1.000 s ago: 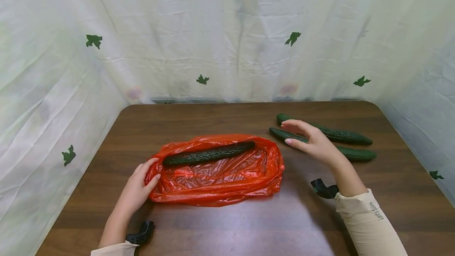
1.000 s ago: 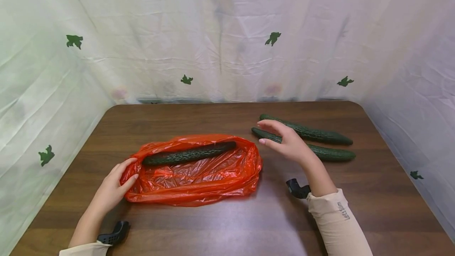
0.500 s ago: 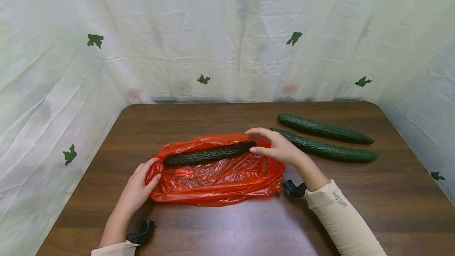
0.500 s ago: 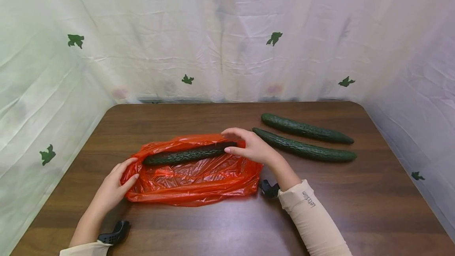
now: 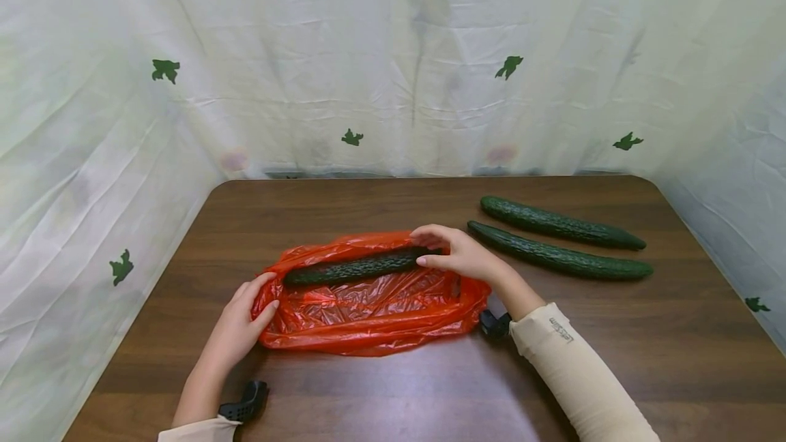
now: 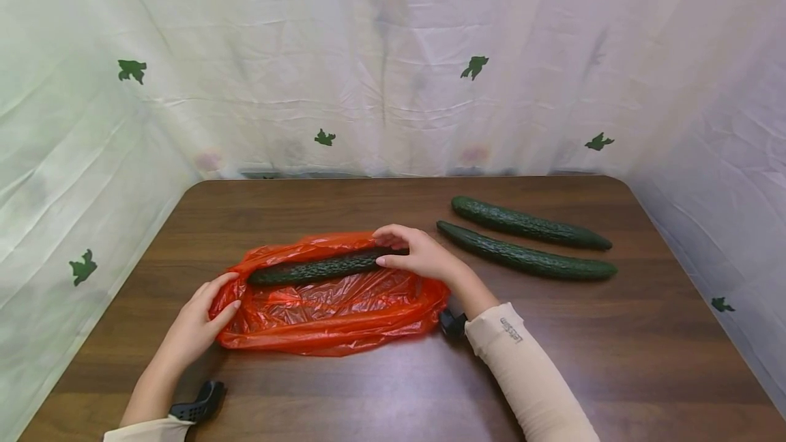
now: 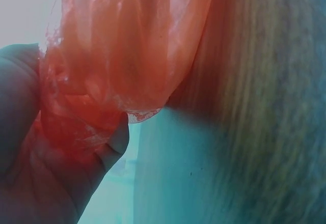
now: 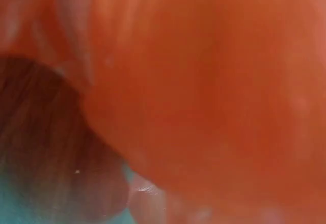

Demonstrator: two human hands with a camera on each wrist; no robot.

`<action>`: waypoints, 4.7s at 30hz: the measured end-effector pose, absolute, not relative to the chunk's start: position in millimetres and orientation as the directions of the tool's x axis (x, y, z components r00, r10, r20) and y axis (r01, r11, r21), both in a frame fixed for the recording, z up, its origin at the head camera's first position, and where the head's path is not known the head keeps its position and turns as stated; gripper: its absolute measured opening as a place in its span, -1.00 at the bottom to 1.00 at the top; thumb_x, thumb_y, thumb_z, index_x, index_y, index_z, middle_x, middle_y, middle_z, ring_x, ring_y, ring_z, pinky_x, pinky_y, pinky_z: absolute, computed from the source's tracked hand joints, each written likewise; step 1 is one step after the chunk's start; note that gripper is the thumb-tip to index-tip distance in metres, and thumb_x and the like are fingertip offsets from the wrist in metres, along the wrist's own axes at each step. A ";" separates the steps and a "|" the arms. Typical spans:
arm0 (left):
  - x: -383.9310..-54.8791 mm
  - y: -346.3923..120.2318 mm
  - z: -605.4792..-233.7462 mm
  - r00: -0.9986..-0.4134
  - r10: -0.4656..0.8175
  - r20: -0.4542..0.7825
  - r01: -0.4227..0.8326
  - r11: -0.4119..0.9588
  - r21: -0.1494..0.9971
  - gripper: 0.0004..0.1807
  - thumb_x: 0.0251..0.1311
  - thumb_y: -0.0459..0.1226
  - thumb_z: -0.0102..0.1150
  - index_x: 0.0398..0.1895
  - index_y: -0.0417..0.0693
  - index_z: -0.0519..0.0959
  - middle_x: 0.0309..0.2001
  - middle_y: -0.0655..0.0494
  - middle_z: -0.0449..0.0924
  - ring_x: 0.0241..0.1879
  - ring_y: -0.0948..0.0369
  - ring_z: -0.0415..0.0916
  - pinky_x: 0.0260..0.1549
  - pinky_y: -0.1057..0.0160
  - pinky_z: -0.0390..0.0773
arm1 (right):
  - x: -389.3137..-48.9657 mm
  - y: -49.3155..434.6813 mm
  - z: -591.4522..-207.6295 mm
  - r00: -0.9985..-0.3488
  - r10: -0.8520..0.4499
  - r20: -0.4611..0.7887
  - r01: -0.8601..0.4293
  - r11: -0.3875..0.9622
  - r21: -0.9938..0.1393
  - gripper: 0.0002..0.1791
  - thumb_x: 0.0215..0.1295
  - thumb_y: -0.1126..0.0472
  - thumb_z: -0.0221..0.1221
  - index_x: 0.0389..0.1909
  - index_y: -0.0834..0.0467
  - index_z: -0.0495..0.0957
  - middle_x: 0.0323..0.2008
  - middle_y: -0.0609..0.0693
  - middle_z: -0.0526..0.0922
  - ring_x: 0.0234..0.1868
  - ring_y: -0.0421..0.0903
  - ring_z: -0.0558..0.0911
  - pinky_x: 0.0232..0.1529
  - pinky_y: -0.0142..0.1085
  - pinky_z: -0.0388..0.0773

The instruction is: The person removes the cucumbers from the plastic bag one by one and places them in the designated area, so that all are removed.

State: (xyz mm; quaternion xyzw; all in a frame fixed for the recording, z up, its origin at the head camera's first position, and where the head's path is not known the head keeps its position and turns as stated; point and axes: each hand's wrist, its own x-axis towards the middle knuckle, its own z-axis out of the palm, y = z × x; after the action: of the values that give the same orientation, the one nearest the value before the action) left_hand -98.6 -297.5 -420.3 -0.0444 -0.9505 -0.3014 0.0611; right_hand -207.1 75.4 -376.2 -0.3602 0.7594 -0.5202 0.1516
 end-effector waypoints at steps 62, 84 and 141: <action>-97.8 -297.8 -421.5 -0.992 0.043 0.119 0.103 0.820 0.563 -0.43 0.13 -0.36 0.11 0.23 -0.18 0.21 -0.07 -0.17 0.33 -0.15 -0.07 0.40 -0.19 -0.13 0.45 | -233.8 72.3 -428.4 -0.718 -0.688 0.101 -0.403 0.293 -0.867 -0.68 0.04 0.25 0.27 -0.12 0.14 0.54 -0.21 -0.04 0.58 -0.23 -0.13 0.50 -0.14 -0.26 0.46; -97.0 -298.1 -419.4 -0.993 0.042 0.110 0.098 0.817 0.568 -0.44 0.15 -0.35 0.09 0.24 -0.20 0.20 -0.06 -0.18 0.33 -0.16 -0.06 0.40 -0.21 -0.11 0.47 | -188.3 86.0 -386.4 -0.725 -0.639 0.257 -0.435 0.136 -0.890 -0.72 0.10 0.46 0.16 -0.13 0.38 0.44 -0.14 0.20 0.52 -0.28 -0.09 0.52 -0.28 -0.29 0.53; -95.1 -304.6 -416.1 -0.998 0.004 0.065 0.041 0.814 0.579 -0.41 0.18 -0.31 0.08 0.27 -0.20 0.16 0.01 -0.21 0.29 -0.04 -0.14 0.34 -0.16 -0.11 0.41 | -112.5 298.8 -404.3 -0.897 -0.211 0.389 -0.388 -0.048 -0.921 -0.56 0.09 0.71 -0.07 0.06 0.50 0.29 0.02 0.05 0.47 -0.10 -0.18 0.53 -0.23 -0.45 0.50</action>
State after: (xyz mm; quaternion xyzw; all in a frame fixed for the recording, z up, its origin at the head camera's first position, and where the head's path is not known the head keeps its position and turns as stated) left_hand -95.1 -304.6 -416.1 -0.0119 -0.9519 -0.3046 0.0305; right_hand -112.5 298.8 -404.3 -0.2180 0.6868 -0.6904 -0.0639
